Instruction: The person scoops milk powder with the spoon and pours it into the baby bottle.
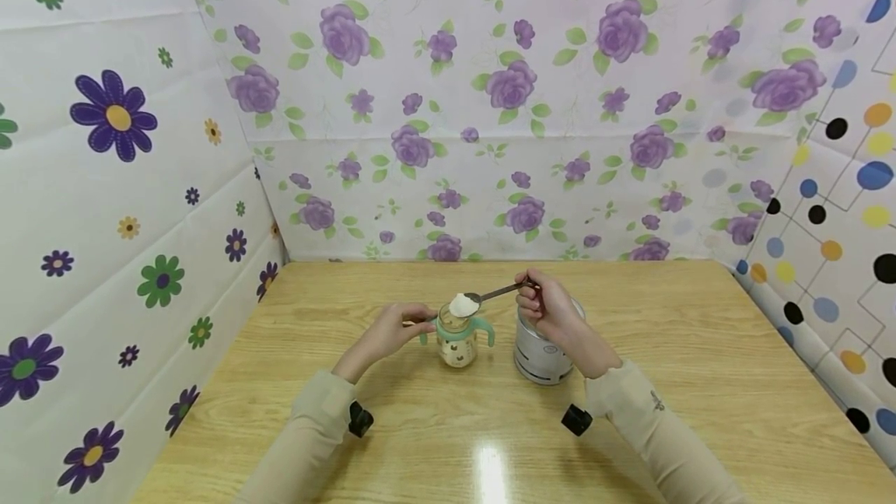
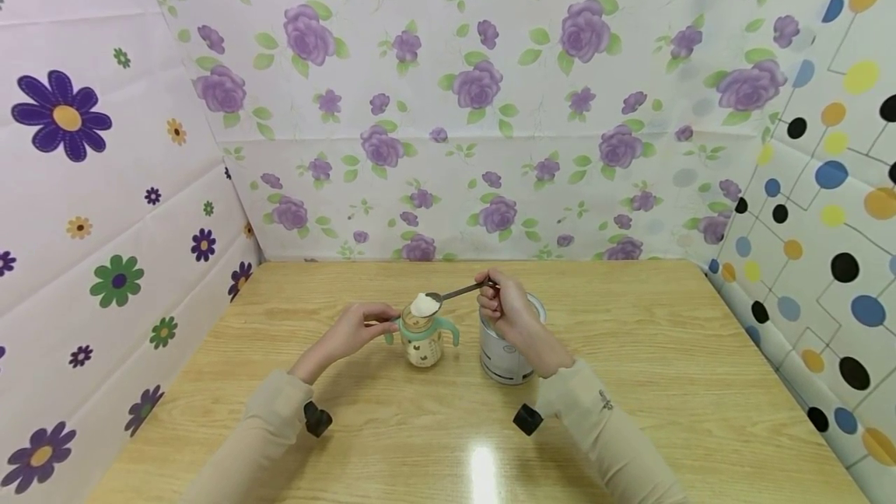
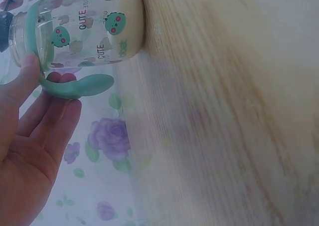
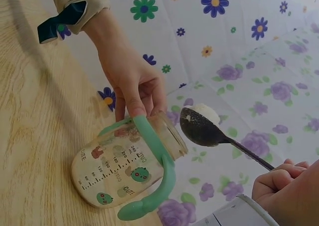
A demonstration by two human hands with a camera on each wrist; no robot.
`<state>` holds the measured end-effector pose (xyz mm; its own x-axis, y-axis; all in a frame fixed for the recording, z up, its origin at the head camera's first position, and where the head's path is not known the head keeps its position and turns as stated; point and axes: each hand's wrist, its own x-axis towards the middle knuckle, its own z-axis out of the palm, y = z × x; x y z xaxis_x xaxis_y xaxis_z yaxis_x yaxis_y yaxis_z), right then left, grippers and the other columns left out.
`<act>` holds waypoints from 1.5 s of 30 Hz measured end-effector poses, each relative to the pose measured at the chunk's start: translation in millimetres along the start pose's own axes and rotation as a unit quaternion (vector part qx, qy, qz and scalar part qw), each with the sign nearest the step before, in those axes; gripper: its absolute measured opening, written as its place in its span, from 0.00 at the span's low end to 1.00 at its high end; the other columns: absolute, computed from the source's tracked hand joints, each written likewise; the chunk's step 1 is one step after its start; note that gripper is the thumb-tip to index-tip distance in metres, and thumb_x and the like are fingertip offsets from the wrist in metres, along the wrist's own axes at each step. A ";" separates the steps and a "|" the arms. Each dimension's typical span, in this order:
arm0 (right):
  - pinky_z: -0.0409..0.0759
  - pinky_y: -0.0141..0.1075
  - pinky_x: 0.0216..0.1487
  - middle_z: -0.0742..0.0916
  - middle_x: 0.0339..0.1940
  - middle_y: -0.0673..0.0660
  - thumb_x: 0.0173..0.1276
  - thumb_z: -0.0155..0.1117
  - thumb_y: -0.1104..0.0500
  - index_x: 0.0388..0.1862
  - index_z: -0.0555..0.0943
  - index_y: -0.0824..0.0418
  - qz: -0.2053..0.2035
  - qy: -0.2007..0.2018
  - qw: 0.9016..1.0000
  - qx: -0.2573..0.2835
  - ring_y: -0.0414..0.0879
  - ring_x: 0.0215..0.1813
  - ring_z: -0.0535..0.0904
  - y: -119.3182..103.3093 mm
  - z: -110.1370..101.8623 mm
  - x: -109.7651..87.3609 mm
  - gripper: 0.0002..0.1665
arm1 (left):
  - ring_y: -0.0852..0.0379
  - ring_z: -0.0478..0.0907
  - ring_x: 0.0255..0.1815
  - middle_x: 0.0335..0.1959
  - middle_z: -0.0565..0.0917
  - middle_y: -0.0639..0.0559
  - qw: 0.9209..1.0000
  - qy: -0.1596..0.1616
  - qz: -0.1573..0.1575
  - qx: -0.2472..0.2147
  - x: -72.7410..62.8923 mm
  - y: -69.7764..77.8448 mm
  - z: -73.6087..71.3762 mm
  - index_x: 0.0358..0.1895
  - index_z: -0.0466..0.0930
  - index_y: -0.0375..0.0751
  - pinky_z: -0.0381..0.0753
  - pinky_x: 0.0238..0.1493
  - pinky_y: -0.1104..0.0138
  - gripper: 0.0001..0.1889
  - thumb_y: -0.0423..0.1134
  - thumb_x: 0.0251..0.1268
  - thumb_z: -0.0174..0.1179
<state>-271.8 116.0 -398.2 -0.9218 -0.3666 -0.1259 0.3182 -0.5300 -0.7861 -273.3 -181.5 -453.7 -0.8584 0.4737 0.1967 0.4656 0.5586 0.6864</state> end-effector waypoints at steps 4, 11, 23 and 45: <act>0.55 0.22 0.14 0.68 0.14 0.44 0.82 0.35 0.53 0.29 0.73 0.57 0.004 -0.004 1.000 -0.003 0.34 0.15 0.55 1.3 0.5 0.3 0.23 | 0.53 0.84 0.47 0.49 0.86 0.46 1.000 0.001 0.002 0.000 0.3 -0.6 0.4 0.54 0.83 0.42 0.84 0.49 0.65 0.15 0.40 0.66 0.61; 0.55 0.23 0.15 0.68 0.15 0.44 0.83 0.34 0.52 0.31 0.72 0.57 0.005 -0.019 1.000 -0.009 0.34 0.15 0.56 4.0 0.2 0.7 0.22 | 0.53 0.83 0.48 0.49 0.86 0.47 1.000 0.004 0.003 -0.003 -0.5 0.7 0.6 0.53 0.83 0.42 0.84 0.49 0.65 0.15 0.40 0.67 0.61; 0.57 0.25 0.16 0.67 0.16 0.45 0.83 0.33 0.52 0.32 0.73 0.55 0.007 -0.023 0.999 -0.040 0.35 0.16 0.56 4.3 2.9 -0.1 0.23 | 0.53 0.83 0.48 0.49 0.86 0.48 1.000 0.004 0.000 -0.012 -0.2 -0.5 0.7 0.53 0.83 0.43 0.84 0.50 0.63 0.14 0.40 0.66 0.61; 0.56 0.25 0.16 0.66 0.18 0.46 0.82 0.35 0.52 0.33 0.72 0.57 -0.004 -0.014 0.996 -0.085 0.35 0.15 0.57 6.0 8.6 -0.2 0.21 | 0.53 0.83 0.48 0.49 0.85 0.48 1.000 0.004 -0.007 -0.018 -0.6 -1.2 1.1 0.53 0.83 0.44 0.84 0.50 0.62 0.14 0.41 0.66 0.61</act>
<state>-267.8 106.3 -397.7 -0.9164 -0.3863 -0.1046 0.2675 -0.3969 -0.8780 -273.1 -181.7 -455.4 -0.8667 0.4603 0.1924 0.4456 0.5405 0.7137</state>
